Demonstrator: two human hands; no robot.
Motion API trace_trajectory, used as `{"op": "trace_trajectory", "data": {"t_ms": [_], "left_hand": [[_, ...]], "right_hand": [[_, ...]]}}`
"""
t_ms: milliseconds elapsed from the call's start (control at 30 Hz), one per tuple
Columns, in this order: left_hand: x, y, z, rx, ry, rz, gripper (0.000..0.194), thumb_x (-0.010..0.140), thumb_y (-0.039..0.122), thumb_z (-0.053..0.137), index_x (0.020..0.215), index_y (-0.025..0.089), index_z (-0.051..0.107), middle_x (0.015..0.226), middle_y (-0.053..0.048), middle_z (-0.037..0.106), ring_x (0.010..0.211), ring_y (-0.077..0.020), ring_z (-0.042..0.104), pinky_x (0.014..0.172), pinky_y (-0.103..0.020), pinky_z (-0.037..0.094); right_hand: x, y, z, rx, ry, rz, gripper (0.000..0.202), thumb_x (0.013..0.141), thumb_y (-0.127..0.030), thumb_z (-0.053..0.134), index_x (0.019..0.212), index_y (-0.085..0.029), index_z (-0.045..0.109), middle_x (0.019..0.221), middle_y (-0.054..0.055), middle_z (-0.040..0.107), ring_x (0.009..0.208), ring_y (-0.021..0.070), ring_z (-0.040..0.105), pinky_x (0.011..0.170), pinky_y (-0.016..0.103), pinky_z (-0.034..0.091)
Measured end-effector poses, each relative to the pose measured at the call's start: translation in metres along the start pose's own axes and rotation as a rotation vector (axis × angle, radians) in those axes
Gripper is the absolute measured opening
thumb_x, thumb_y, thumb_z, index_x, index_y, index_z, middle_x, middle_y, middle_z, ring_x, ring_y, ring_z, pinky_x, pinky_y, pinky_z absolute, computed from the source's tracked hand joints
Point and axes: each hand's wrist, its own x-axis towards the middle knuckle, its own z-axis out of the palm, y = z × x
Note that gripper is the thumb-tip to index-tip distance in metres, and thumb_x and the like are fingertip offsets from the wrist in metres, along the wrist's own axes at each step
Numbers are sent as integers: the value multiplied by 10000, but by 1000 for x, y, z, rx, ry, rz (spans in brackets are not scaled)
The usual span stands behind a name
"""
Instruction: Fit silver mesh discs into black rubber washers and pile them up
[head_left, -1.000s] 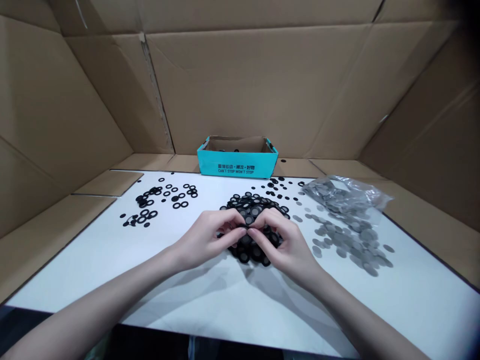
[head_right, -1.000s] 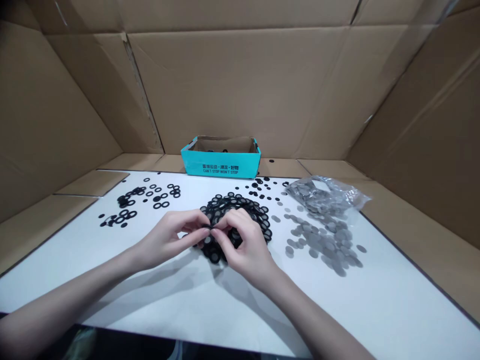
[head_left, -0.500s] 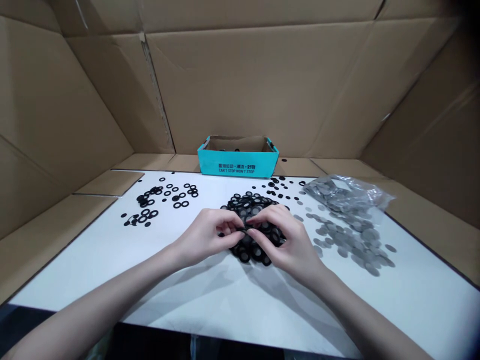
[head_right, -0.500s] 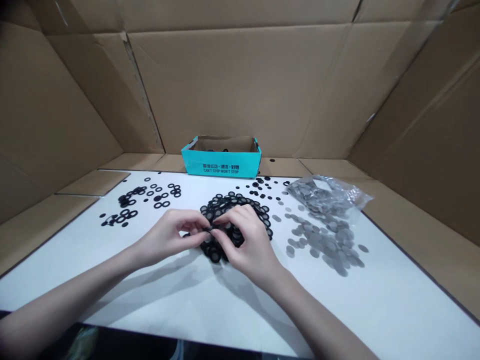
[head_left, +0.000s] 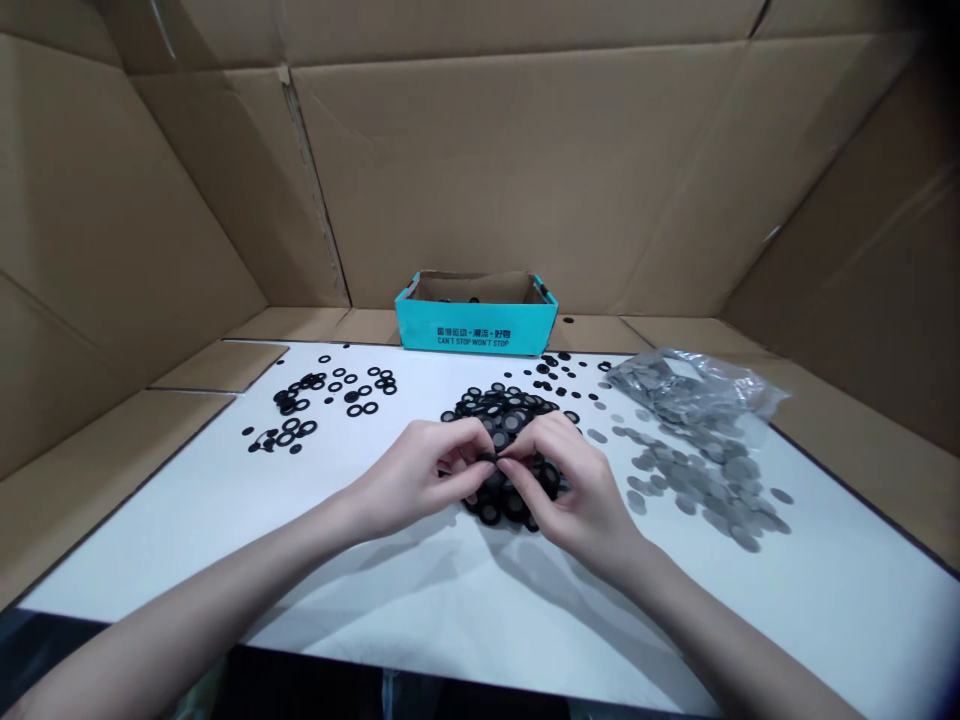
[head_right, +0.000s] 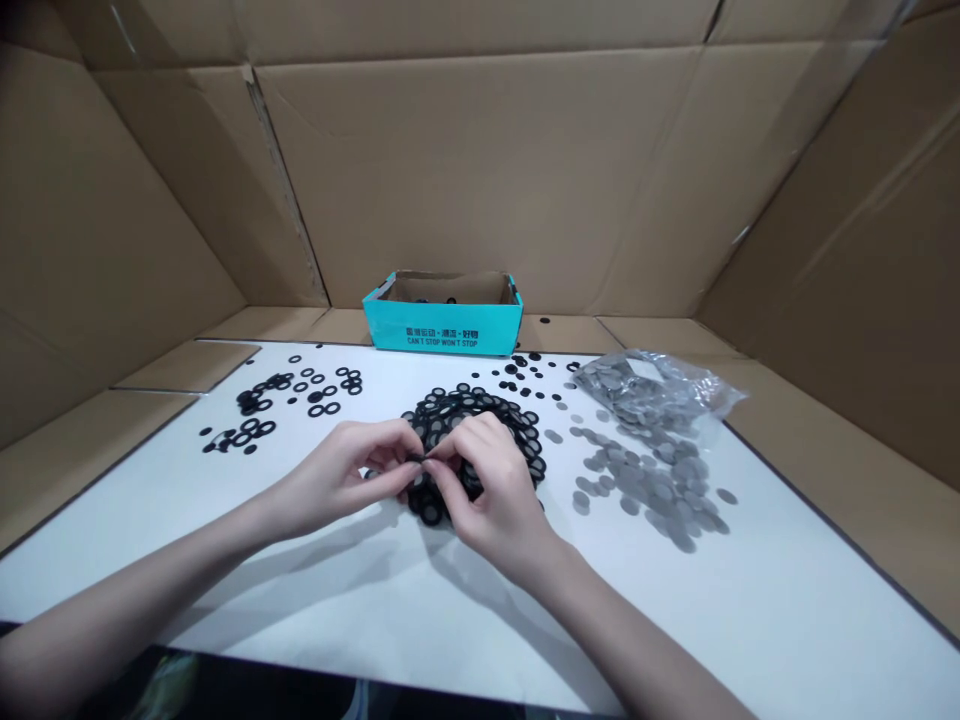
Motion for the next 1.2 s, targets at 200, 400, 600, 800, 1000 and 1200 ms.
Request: {"op": "trace_trajectory", "data": {"t_ms": [200, 400, 600, 800, 1000, 1200], "left_hand": [[0, -5, 3, -23, 138, 176, 214, 847, 198, 682, 1038, 147, 600, 800, 3, 655, 674, -101, 614, 673, -201, 536], [-2, -3, -1, 217, 220, 427, 177, 872, 206, 681, 1025, 128, 638, 833, -30, 667, 709, -112, 620, 693, -213, 509], [-2, -4, -4, 330, 202, 485, 249, 897, 233, 645, 1125, 134, 631, 883, -65, 642, 753, -152, 620, 670, -254, 515], [-2, -2, -1, 371, 236, 489, 180, 899, 235, 634, 1064, 166, 617, 921, -64, 636, 799, -163, 623, 702, -265, 532], [-2, -2, -7, 358, 100, 489, 273, 936, 112, 476, 1160, 196, 608, 1016, -82, 597, 876, -157, 604, 736, -245, 528], [-2, 0, -6, 381, 107, 459, 270, 889, 267, 640, 1131, 158, 590, 1030, -99, 585, 906, -193, 585, 761, -295, 526]], "right_hand": [[3, -1, -3, 264, -42, 339, 149, 894, -279, 556, 768, -201, 563, 688, 0, 554, 636, 141, 497, 586, 270, 390], [6, -1, -8, 697, -207, 576, 302, 846, -489, 619, 832, -187, 616, 718, -6, 548, 651, 126, 493, 588, 248, 394], [3, 1, -6, 856, -267, 688, 304, 795, -481, 700, 826, -185, 638, 730, -10, 549, 655, 111, 488, 596, 231, 394], [6, -3, -4, 853, -285, 659, 320, 806, -490, 687, 838, -178, 624, 750, -4, 571, 660, 107, 511, 604, 228, 420], [8, -5, -7, 785, -352, 598, 342, 823, -512, 650, 788, -178, 584, 744, 0, 568, 667, 115, 521, 608, 239, 432], [5, -3, -2, 705, -326, 579, 338, 838, -514, 624, 816, -183, 561, 746, -3, 542, 650, 115, 483, 579, 242, 409]]}}
